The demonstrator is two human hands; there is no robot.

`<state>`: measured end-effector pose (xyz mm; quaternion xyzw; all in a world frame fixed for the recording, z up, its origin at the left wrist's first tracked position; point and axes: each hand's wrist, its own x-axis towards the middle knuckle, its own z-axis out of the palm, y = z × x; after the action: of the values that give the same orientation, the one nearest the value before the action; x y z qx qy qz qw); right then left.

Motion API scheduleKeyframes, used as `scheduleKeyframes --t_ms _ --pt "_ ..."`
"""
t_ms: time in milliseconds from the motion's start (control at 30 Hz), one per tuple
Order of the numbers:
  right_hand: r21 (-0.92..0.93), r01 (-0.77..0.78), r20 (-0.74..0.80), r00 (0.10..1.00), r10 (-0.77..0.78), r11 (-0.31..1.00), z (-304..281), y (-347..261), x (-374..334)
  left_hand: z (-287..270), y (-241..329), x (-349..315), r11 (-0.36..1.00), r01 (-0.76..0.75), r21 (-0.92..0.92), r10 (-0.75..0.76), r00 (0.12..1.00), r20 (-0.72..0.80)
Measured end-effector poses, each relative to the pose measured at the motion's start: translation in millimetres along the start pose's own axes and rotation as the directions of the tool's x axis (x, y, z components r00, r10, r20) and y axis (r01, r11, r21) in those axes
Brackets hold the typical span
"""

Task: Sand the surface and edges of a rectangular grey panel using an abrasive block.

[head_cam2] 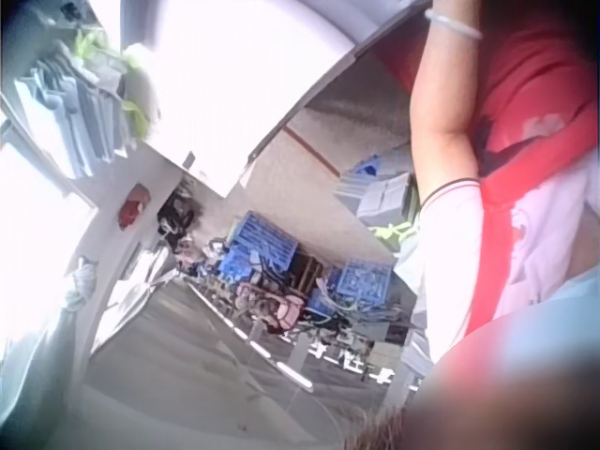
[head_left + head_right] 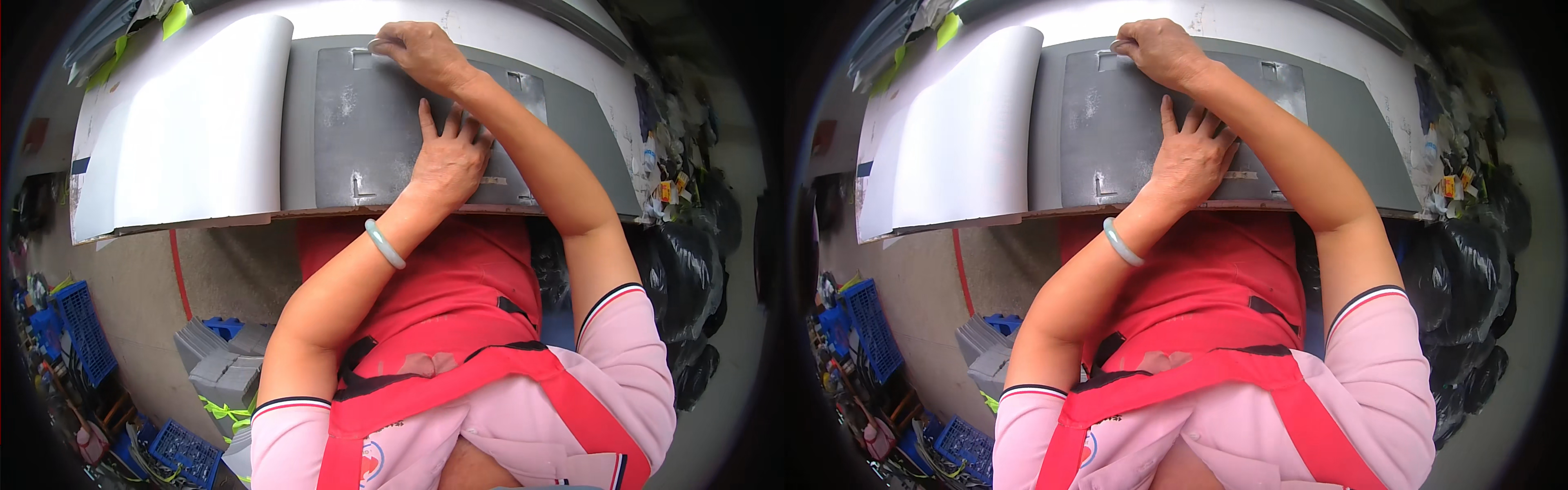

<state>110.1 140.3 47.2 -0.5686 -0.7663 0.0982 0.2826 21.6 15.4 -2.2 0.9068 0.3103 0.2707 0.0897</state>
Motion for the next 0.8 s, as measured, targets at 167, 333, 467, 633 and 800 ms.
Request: scheduleKeyframes --t_ms 167,333,467,633,800 --pt "-0.119 0.065 0.105 0.993 -0.053 0.991 21 -8 26 3 0 0 0.999 0.006 0.031 -0.006 1.000 0.013" --pt "-0.296 0.146 0.145 0.984 -0.106 0.944 33 -5 33 4 -3 -2 0.999 -0.023 0.023 0.023 1.000 -0.015" --pt "-0.190 -0.012 0.177 0.983 0.046 0.982 22 -2 34 7 -2 -1 1.000 0.008 -0.023 -0.008 0.999 -0.031" --pt "0.321 -0.071 -0.014 0.997 0.080 0.945 15 -22 14 4 -4 -2 1.000 0.000 0.005 0.000 1.000 0.027" --pt "0.296 -0.561 0.251 0.827 0.503 0.773 17 -42 34 4 -3 -2 0.999 -0.023 0.048 0.020 0.998 0.059"
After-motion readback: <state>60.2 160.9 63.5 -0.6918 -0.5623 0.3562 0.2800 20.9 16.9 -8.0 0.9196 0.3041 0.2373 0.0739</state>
